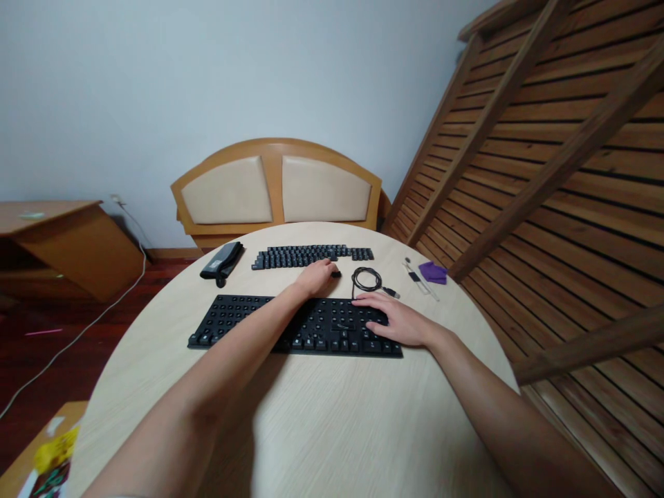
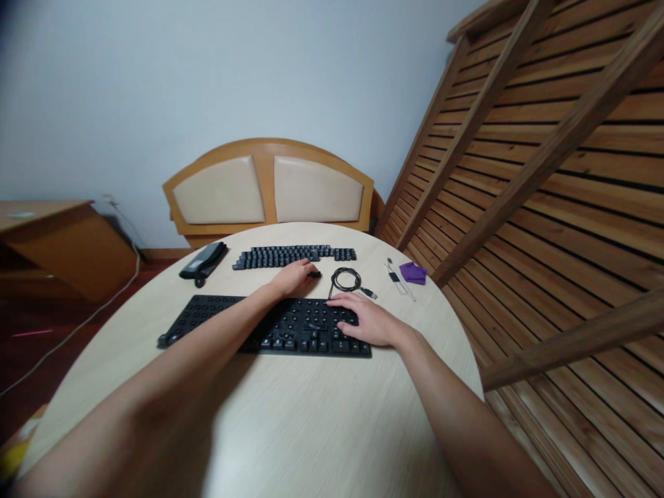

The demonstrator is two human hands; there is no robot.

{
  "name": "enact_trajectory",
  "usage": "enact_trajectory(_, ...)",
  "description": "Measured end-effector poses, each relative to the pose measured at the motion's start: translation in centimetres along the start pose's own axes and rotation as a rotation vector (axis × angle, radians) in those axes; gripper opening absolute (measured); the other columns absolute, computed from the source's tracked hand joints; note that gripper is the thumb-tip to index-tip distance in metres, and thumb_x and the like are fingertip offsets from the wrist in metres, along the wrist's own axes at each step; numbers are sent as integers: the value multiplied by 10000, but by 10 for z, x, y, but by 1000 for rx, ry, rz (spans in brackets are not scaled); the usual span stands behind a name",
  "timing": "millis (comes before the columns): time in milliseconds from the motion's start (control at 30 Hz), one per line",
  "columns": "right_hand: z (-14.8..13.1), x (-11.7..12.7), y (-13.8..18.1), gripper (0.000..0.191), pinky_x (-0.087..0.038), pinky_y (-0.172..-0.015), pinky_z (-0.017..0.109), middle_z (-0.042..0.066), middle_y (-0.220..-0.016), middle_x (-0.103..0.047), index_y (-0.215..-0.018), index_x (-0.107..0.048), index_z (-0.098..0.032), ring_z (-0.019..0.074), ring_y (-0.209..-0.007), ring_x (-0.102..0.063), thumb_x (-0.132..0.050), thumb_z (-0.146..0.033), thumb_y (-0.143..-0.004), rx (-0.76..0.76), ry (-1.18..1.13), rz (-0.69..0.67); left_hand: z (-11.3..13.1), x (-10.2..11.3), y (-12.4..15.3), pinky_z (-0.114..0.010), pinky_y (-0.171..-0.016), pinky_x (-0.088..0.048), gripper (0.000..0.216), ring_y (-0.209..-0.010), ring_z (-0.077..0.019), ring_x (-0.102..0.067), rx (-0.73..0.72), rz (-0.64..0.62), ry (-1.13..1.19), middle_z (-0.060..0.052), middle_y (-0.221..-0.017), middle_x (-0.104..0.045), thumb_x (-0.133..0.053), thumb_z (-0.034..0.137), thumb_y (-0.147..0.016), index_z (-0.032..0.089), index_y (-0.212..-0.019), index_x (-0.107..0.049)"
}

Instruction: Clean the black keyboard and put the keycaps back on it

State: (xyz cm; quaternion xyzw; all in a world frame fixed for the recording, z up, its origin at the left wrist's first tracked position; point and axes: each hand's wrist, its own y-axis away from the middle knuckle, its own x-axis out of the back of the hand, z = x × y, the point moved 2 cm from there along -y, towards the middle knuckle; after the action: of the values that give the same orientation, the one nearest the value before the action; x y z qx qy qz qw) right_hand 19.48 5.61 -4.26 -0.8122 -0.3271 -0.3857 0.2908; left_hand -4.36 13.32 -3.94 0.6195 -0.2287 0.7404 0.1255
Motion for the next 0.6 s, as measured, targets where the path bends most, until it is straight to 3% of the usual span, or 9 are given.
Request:
enact_trajectory(133, 1, 0, 0, 454, -377, -1158, 532, 108, -1433, -569, -1387, -592, -264, 283, -1340, -500, -616, -294, -935, -9, -17, -1, 8, 4, 21, -315, -927, -529, 262, -1008, -249, -702, -8, -1, 78, -113, -1079, -719, -606, 80, -878, 140, -1099, -733)
enact_trajectory(333, -4, 0, -5, 368, -411, -1122, 534, 120, -1404, -596, -1267, -673, -247, 302, -1303, -543, -625, -412, -941, -40, 55, 56, 19, 17, 89, -347, -935, -552, 259, -1040, -226, -701, 16, 122, 248, -86, -1131, -737, -564, 131, -948, 167, -1172, -689)
enact_trajectory(467, -33, 0, -22, 332, -425, -1079, 541, 109, -1322, -658, -1236, -678, -255, 319, -1251, -573, -644, -375, -929, 11, 170, 85, 19, 22, 126, -366, -965, -547, 193, -1036, -219, -711, 24, 161, 471, -65, -1104, -764, -618, 163, -927, 177, -1094, -714)
enact_trajectory(600, -65, -12, -41, 363, -448, -1032, 492, 92, -1194, -722, -1253, -663, -242, 296, -1140, -628, -697, -294, -895, 91, 221, 21, 16, 21, 140, -389, -970, -538, 183, -1026, -230, -711, 73, 183, 622, -65, -1092, -771, -626, 203, -923, 179, -1072, -731)
